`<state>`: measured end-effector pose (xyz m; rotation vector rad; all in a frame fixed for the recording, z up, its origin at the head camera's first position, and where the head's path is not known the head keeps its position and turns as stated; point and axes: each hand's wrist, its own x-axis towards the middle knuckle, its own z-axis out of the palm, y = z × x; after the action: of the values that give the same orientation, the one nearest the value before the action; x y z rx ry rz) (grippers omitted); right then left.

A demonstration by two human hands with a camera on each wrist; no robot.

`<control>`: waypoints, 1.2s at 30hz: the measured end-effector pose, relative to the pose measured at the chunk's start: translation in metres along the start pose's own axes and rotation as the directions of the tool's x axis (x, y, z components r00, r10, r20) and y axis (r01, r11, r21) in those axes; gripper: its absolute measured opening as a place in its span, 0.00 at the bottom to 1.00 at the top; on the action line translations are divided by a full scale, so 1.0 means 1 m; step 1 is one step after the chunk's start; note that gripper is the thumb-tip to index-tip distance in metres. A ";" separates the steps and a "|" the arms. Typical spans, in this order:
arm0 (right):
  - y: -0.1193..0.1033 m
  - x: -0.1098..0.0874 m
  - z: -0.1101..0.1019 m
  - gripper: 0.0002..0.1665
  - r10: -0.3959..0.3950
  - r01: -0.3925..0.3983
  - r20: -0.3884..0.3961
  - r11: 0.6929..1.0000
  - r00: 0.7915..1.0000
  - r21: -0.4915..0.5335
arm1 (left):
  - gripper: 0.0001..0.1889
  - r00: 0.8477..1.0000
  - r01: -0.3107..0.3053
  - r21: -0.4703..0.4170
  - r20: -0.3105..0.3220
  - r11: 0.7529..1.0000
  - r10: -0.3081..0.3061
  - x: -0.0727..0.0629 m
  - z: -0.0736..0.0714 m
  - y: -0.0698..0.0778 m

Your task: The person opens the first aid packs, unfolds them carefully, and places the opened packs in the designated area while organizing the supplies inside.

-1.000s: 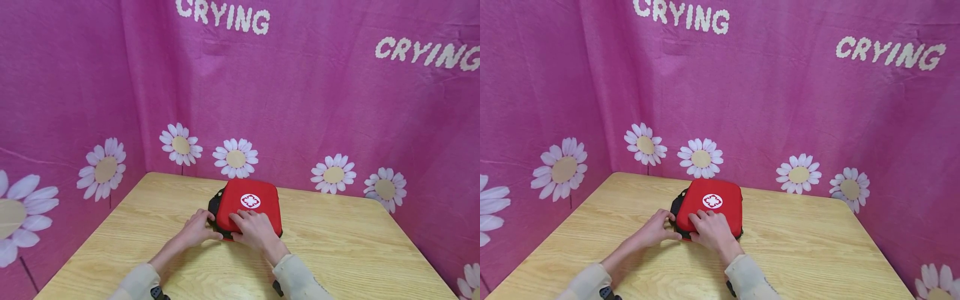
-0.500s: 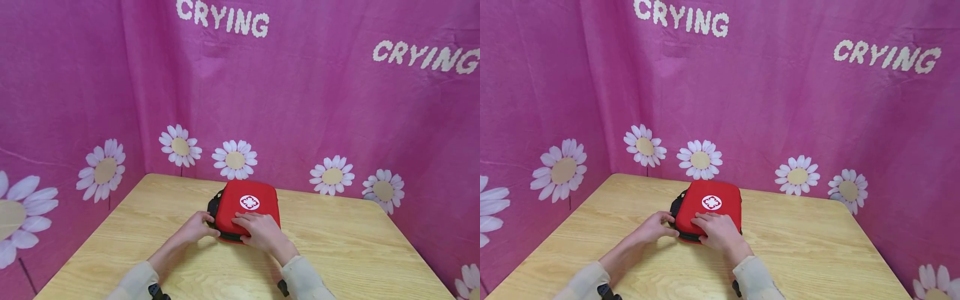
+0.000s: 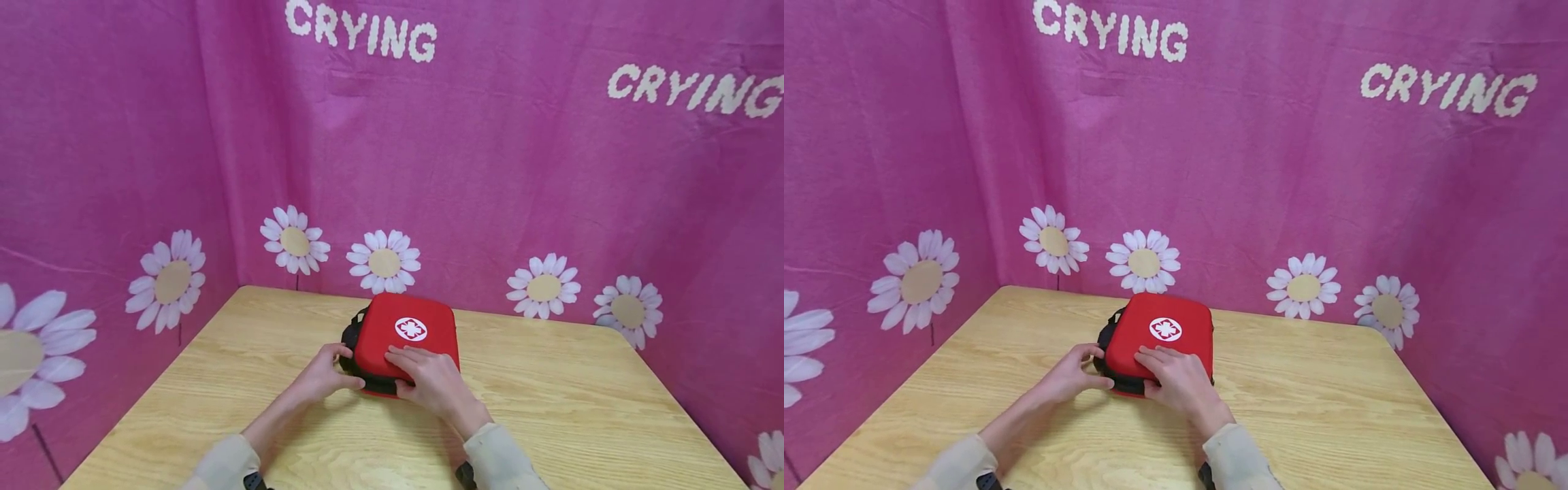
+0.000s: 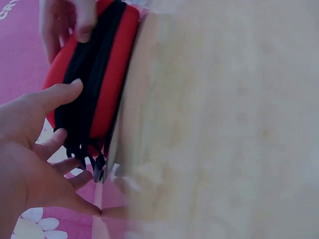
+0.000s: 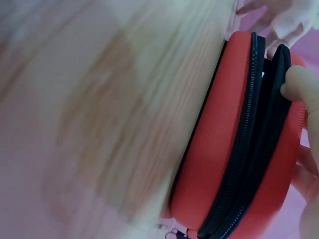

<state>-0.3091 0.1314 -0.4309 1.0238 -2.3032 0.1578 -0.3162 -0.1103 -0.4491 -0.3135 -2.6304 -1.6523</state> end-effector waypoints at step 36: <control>0.027 -0.019 -0.026 0.35 0.169 -0.104 -0.267 0.965 0.949 0.240 | 0.38 0.999 0.016 0.436 0.035 0.900 -0.035 0.002 0.006 0.007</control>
<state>-0.3056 0.1715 -0.4172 0.8799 -2.1218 0.5952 -0.3161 -0.1021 -0.4455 -0.2988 -2.9410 -1.0185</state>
